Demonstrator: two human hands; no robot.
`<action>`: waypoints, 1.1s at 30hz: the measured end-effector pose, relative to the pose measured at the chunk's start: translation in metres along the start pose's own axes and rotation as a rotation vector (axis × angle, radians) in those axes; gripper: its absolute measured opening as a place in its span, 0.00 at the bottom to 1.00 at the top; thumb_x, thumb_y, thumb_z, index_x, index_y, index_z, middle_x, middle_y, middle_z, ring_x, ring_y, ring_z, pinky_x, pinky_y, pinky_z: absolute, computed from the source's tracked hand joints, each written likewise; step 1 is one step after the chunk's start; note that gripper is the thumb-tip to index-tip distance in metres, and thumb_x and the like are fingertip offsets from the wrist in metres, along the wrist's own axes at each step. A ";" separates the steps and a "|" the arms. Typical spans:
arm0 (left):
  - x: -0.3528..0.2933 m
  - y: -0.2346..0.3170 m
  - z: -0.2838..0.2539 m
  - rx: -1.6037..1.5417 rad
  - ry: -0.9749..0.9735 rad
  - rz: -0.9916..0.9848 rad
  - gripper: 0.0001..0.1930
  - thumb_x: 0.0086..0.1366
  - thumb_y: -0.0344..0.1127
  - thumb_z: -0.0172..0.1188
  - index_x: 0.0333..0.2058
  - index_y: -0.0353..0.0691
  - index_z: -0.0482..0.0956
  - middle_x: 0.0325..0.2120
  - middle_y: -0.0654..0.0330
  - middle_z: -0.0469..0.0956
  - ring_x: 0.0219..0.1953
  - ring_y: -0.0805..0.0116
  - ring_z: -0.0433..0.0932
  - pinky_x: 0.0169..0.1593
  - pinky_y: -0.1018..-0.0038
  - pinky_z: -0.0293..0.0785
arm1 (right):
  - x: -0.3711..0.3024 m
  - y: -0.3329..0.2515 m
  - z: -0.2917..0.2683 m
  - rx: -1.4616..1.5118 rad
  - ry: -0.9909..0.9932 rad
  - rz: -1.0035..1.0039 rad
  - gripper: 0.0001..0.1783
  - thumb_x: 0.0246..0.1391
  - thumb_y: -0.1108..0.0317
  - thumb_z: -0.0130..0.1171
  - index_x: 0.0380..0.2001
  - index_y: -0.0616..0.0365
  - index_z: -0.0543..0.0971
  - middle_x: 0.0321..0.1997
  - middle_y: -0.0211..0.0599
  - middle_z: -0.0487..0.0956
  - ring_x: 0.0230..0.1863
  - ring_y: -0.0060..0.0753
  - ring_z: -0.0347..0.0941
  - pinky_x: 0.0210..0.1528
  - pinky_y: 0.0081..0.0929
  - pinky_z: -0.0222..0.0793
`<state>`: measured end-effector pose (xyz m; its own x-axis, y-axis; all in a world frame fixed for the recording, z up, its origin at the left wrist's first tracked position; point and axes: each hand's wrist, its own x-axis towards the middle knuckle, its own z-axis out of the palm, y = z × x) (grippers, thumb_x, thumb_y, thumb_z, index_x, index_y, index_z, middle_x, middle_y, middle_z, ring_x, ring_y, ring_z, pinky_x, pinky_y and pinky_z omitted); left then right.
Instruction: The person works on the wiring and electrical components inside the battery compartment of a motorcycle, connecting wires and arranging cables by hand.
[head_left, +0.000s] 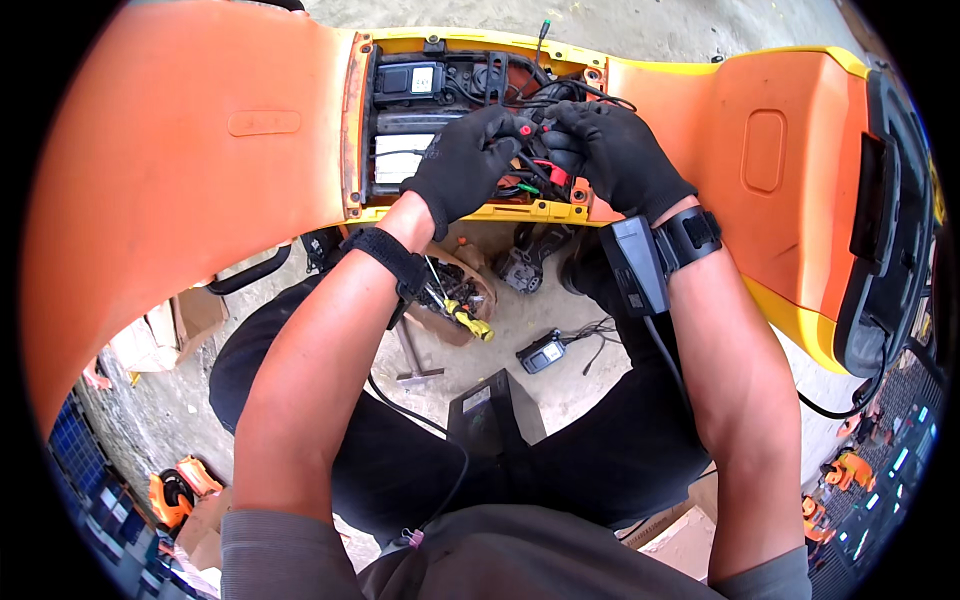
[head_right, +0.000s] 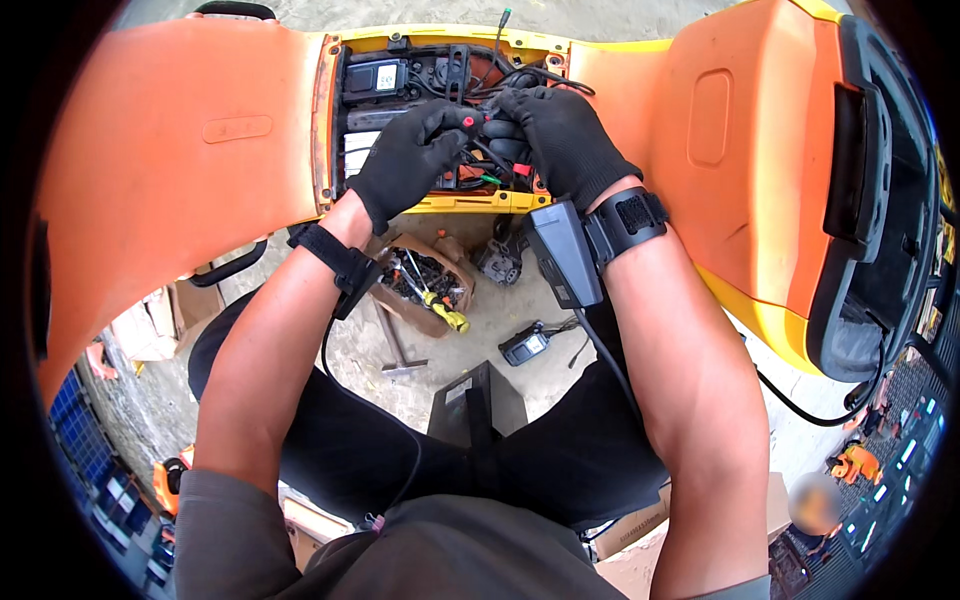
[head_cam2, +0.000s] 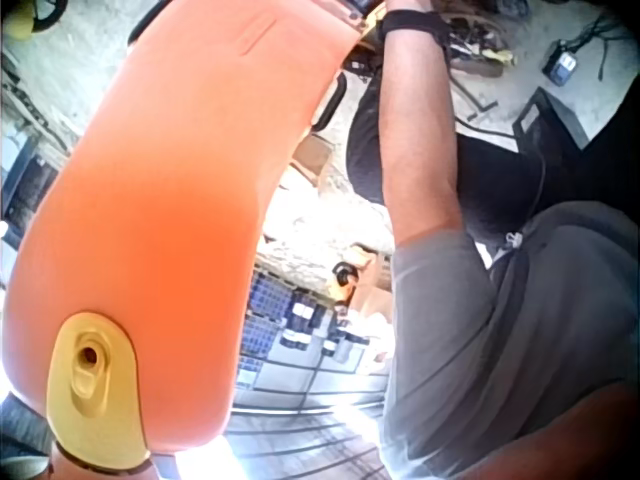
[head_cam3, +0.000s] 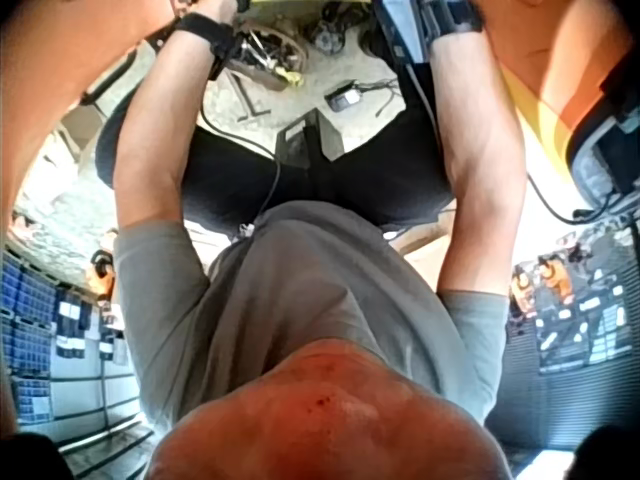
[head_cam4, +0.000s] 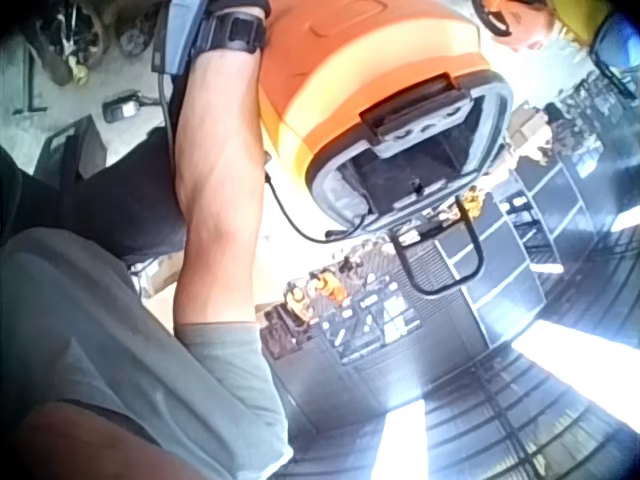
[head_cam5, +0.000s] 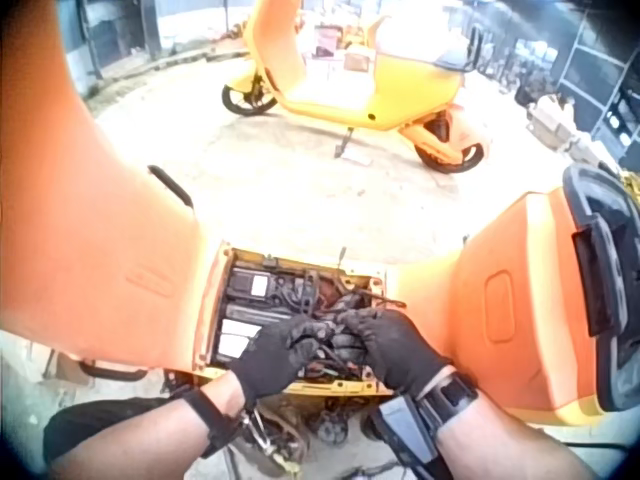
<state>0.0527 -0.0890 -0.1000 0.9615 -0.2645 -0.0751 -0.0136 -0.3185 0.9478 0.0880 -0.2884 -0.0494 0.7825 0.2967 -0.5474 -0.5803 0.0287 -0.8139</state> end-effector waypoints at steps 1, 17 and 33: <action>0.000 0.001 0.001 0.005 0.006 0.002 0.13 0.66 0.29 0.55 0.49 0.37 0.77 0.33 0.61 0.80 0.31 0.77 0.77 0.37 0.77 0.75 | 0.001 0.001 -0.001 -0.019 -0.010 0.019 0.13 0.67 0.68 0.49 0.48 0.65 0.76 0.38 0.35 0.81 0.36 0.22 0.79 0.39 0.18 0.78; 0.001 0.002 -0.003 0.051 -0.008 -0.006 0.11 0.62 0.32 0.58 0.43 0.36 0.78 0.35 0.48 0.81 0.39 0.54 0.81 0.44 0.65 0.73 | 0.010 0.014 -0.006 0.022 -0.179 0.031 0.13 0.68 0.67 0.47 0.46 0.65 0.75 0.33 0.31 0.77 0.32 0.20 0.74 0.38 0.19 0.74; -0.001 0.010 -0.003 0.048 0.002 0.042 0.12 0.62 0.29 0.56 0.44 0.36 0.79 0.30 0.52 0.81 0.30 0.66 0.78 0.38 0.70 0.73 | 0.027 0.032 -0.027 -0.856 -0.262 -0.665 0.13 0.68 0.69 0.47 0.48 0.65 0.76 0.40 0.35 0.80 0.37 0.21 0.78 0.44 0.21 0.78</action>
<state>0.0520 -0.0892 -0.0896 0.9603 -0.2767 -0.0346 -0.0674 -0.3506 0.9341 0.0963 -0.3052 -0.0949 0.7492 0.6620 0.0234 0.3629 -0.3806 -0.8505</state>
